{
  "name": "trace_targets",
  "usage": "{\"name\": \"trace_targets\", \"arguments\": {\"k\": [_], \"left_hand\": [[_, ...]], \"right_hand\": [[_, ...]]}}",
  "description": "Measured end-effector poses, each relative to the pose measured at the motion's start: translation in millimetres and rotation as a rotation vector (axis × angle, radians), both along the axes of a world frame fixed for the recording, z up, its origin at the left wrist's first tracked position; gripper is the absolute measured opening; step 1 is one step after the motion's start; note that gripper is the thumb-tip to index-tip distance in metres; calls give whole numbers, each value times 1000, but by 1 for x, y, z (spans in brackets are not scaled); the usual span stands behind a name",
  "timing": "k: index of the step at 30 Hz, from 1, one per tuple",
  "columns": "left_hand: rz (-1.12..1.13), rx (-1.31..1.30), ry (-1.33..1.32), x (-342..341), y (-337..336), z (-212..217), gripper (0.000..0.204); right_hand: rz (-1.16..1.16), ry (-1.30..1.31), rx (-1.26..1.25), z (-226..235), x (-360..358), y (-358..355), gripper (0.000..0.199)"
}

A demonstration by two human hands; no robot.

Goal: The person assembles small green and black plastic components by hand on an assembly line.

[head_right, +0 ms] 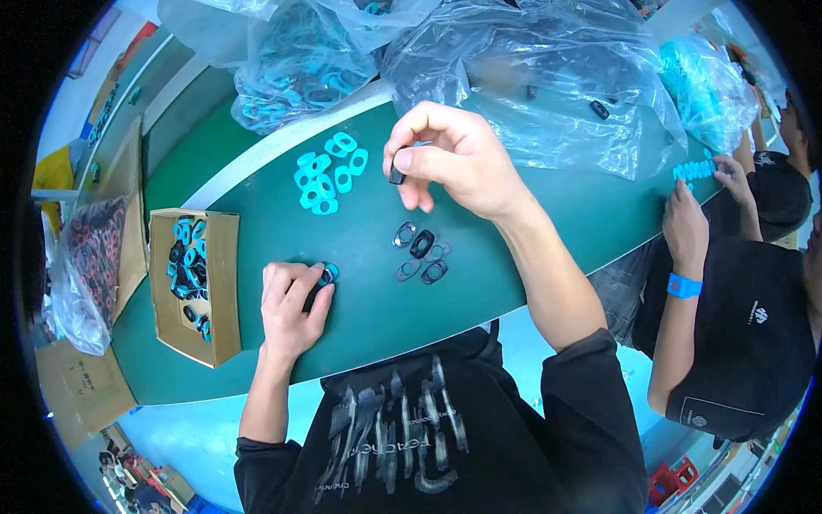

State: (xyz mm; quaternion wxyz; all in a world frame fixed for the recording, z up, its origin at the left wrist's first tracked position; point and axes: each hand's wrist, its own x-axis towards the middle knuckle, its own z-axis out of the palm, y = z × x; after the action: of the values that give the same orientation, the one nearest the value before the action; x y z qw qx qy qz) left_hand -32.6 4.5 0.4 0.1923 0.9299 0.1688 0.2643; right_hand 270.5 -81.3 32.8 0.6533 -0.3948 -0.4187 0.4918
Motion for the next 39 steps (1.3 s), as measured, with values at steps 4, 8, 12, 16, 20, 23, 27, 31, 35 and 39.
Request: {"name": "trace_targets", "arguments": {"k": [4, 8, 12, 16, 20, 23, 27, 31, 35, 39], "left_hand": [[33, -35, 23, 1, -3, 4, 33], [33, -56, 20, 0, 1, 2, 32], [38, -67, 22, -2, 3, 1, 31], [35, -70, 9, 0, 2, -1, 30], [30, -71, 3, 2, -2, -1, 30], [45, -71, 23, 6, -5, 2, 29], [35, -93, 38, 11, 0, -1, 28], [30, -80, 80, 6, 6, 3, 26], [84, -19, 74, -2, 9, 18, 27], [108, -83, 205, -9, 2, 3, 28]], "right_hand": [[-31, 67, -35, 3, -3, 2, 12], [-37, 60, -24, -1, 2, 3, 15], [-62, -14, -19, 0, 2, 4, 16], [-70, -71, -28, -1, 2, 3, 16], [-74, -72, -35, -3, 1, 0, 16], [-80, -83, -56, -4, 1, -3, 16], [-81, -93, -63, -5, 5, -1, 16], [-70, -107, -78, -3, 4, 8, 15], [-39, -87, -54, 6, -11, 19, 17], [8, -123, -137, -13, -29, 10, 22]]}}
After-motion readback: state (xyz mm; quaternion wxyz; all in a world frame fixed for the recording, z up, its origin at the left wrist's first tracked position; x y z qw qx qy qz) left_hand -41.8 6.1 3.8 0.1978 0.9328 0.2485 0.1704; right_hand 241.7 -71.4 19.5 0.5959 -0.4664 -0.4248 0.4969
